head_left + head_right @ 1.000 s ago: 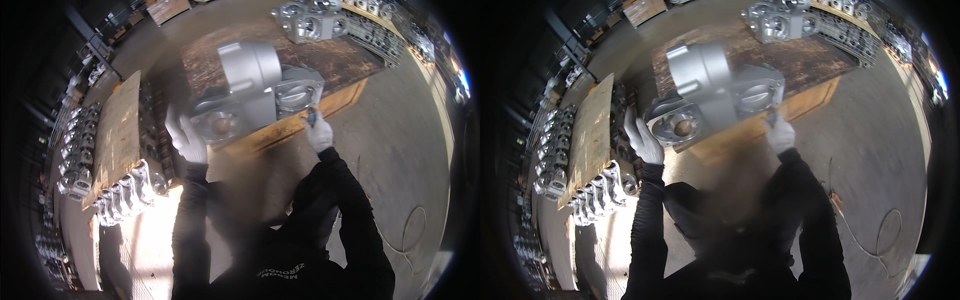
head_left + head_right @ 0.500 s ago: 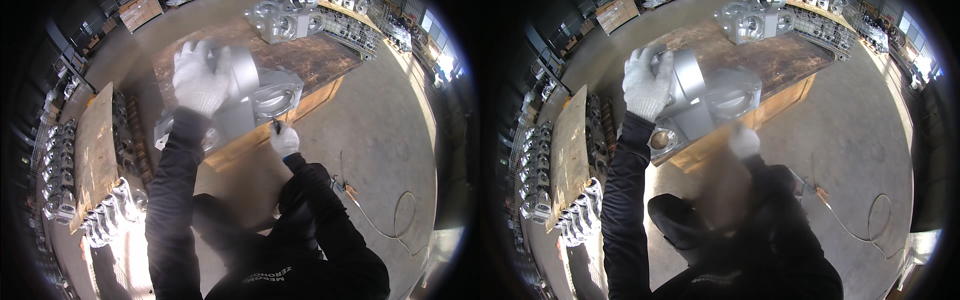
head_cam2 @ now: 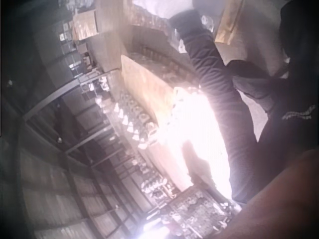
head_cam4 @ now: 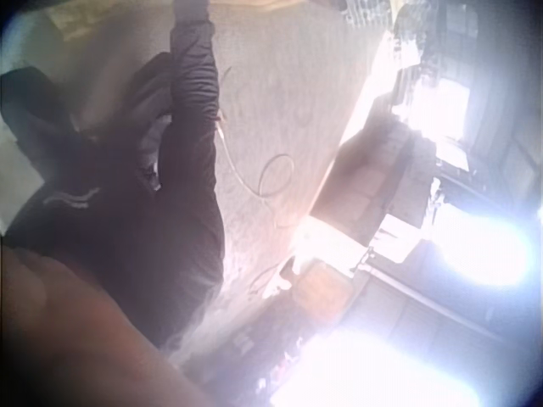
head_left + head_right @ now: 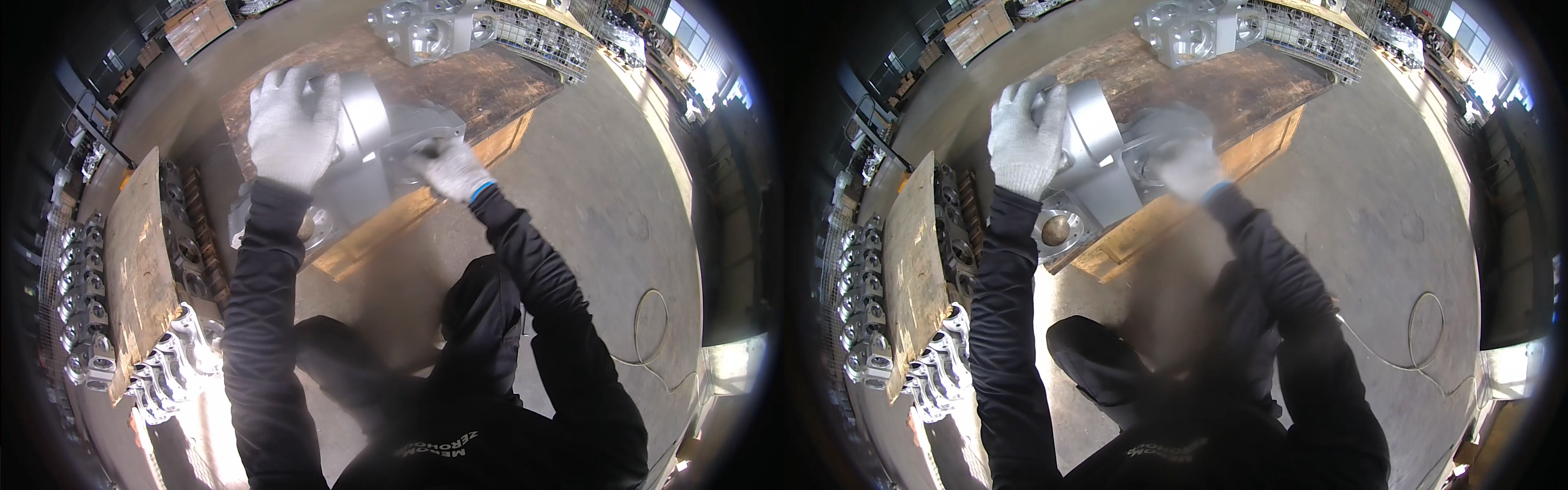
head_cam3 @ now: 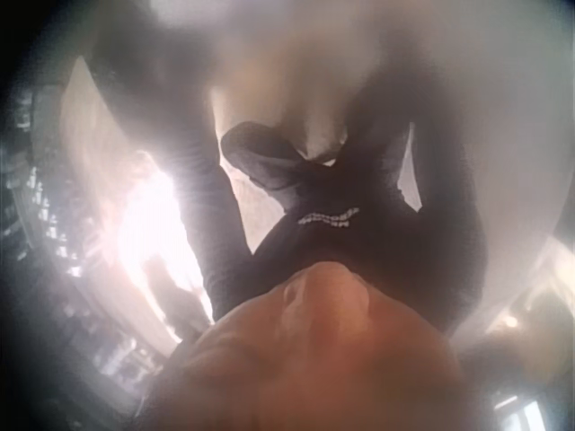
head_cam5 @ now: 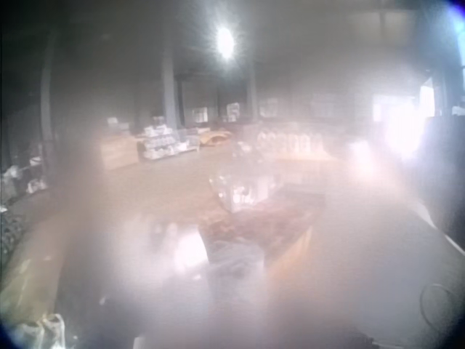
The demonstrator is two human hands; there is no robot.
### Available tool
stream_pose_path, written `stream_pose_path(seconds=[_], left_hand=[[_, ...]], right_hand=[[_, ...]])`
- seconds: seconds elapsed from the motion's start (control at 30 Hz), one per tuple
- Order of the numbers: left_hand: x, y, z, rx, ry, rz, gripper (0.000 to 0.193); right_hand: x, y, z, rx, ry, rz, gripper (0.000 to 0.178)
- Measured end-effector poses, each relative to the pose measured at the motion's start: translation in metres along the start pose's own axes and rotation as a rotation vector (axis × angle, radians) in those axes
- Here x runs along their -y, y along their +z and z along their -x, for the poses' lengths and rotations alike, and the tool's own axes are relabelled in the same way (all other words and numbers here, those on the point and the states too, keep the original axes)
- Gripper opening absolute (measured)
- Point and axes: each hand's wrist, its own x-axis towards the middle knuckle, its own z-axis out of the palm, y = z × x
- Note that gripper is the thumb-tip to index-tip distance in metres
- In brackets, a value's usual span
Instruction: The person uses a deburring tool to scrape and smooth the edges of a large metal casting on a wooden workbench. They repeatedly reposition the part to access different edges and surfaces, then wipe the part with a red cloth.
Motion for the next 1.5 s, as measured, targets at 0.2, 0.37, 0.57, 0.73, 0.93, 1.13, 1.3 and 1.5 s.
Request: stream_pose_path(seconds=[0.2,0.37,0.57,0.73,0.93,1.13,1.3,1.5], left_hand=[[0.002,-0.004,0.001,0.03,0.027,0.018,0.036],[0.001,0.0,0.002,0.033,-0.001,0.002,0.035],[-0.001,0.008,0.0,-0.026,-0.015,-0.003,0.029],[-0.003,0.005,-0.001,0.004,-0.03,-0.019,0.029],[-0.001,-0.006,-0.003,0.047,0.091,-0.174,0.04],[-0.011,0.007,0.004,-0.037,0.042,-0.157,0.049],[0.005,0.009,-0.001,0.022,-0.009,-0.082,0.046],[0.082,-0.023,-0.031,0.179,0.111,0.061,0.045]], right_hand=[[-0.054,-0.049,0.001,-0.081,0.208,-0.168,0.043],[-0.119,0.013,0.003,-0.349,0.211,-0.211,0.045],[-0.15,0.108,0.012,-0.584,0.164,-0.119,0.043],[-0.134,0.151,0.023,-0.481,0.082,-0.141,0.039],[-0.098,0.123,0.036,-0.567,0.158,-0.294,0.037],[-0.117,0.039,-0.023,-0.871,0.08,-0.595,0.054],[-0.114,0.047,-0.04,-0.699,0.261,-0.738,0.07],[-0.092,0.106,0.049,-0.691,0.248,-0.552,0.043]])
